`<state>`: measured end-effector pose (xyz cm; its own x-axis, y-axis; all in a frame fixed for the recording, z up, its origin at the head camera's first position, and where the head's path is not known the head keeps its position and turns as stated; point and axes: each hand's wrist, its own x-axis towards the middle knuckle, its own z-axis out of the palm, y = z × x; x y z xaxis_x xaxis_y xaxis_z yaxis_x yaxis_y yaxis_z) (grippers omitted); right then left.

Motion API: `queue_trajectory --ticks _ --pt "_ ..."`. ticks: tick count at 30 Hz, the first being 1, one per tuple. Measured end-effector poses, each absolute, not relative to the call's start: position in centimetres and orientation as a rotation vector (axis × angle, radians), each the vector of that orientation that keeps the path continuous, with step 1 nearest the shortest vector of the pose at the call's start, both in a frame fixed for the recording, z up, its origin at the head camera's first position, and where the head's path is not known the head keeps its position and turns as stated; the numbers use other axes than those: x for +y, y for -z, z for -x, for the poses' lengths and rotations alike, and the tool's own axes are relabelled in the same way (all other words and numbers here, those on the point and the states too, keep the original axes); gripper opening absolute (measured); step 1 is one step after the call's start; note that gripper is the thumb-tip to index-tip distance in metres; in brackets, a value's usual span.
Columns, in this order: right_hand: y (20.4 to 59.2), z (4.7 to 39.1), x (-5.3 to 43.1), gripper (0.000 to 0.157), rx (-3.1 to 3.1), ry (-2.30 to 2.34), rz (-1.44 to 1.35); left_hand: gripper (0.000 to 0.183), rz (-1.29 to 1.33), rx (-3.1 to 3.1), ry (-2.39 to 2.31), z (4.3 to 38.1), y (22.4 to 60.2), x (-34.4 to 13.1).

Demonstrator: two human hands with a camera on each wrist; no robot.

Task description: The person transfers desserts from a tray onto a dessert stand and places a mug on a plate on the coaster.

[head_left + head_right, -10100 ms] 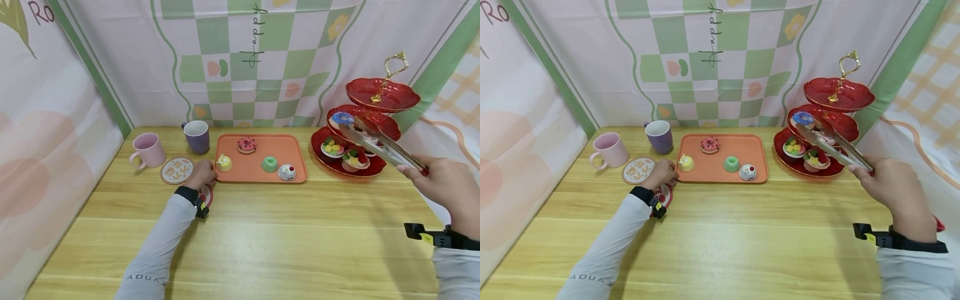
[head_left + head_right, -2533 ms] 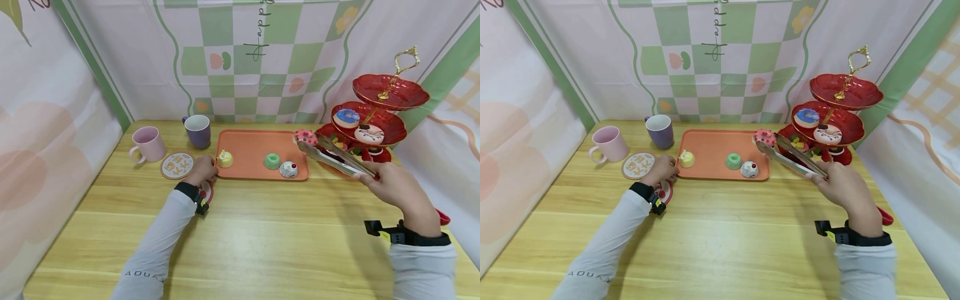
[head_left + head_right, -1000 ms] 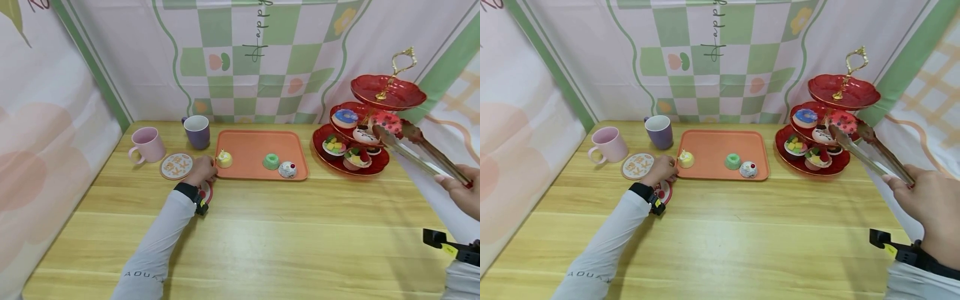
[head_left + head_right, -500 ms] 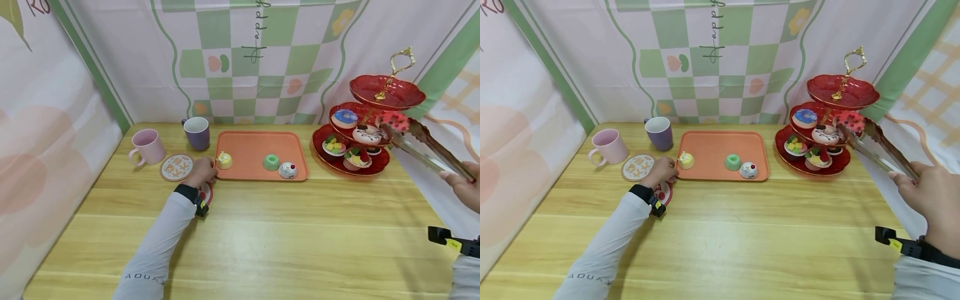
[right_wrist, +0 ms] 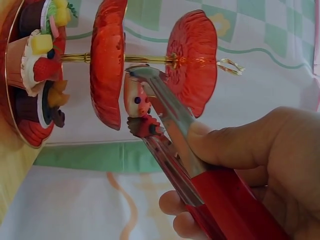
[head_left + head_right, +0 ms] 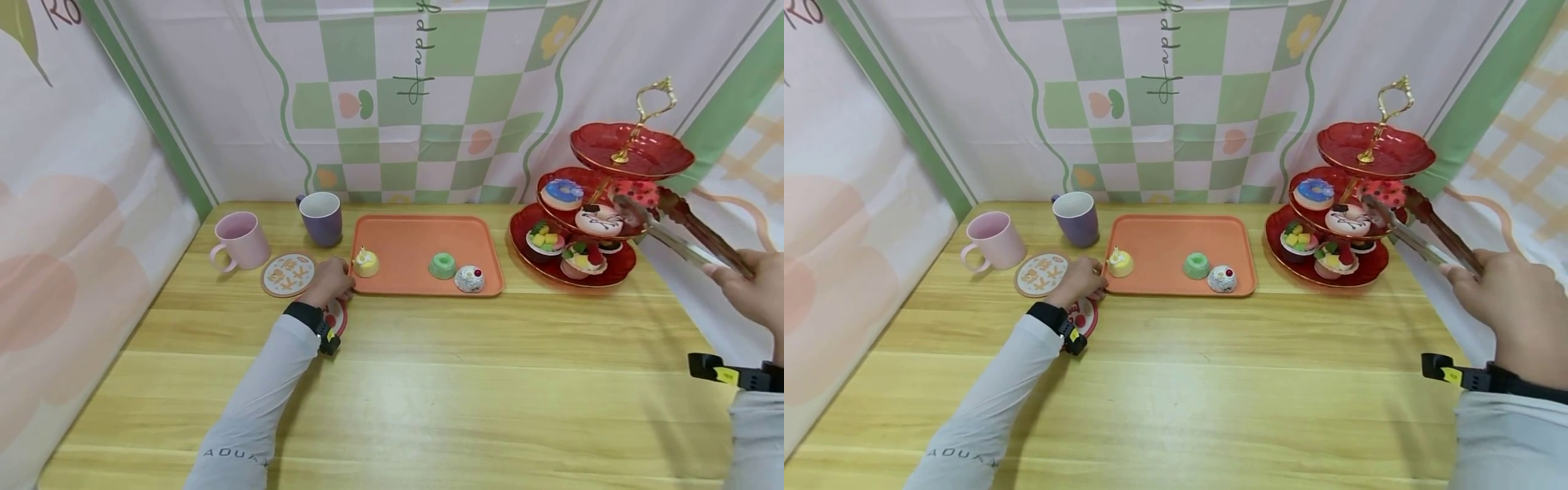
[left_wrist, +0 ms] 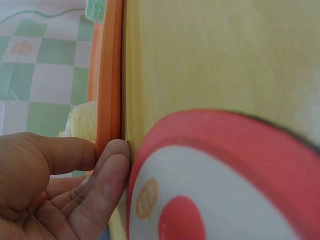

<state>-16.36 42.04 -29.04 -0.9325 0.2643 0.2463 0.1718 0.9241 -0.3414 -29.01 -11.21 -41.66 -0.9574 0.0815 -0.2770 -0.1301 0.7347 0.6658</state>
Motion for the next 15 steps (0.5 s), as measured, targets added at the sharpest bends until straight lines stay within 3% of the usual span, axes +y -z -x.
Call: queue_trajectory --ticks 15 --pt "28.3 18.0 42.2 0.036 -2.768 -0.390 0.215 0.012 0.082 2.635 -1.050 29.6 41.8 -11.0"
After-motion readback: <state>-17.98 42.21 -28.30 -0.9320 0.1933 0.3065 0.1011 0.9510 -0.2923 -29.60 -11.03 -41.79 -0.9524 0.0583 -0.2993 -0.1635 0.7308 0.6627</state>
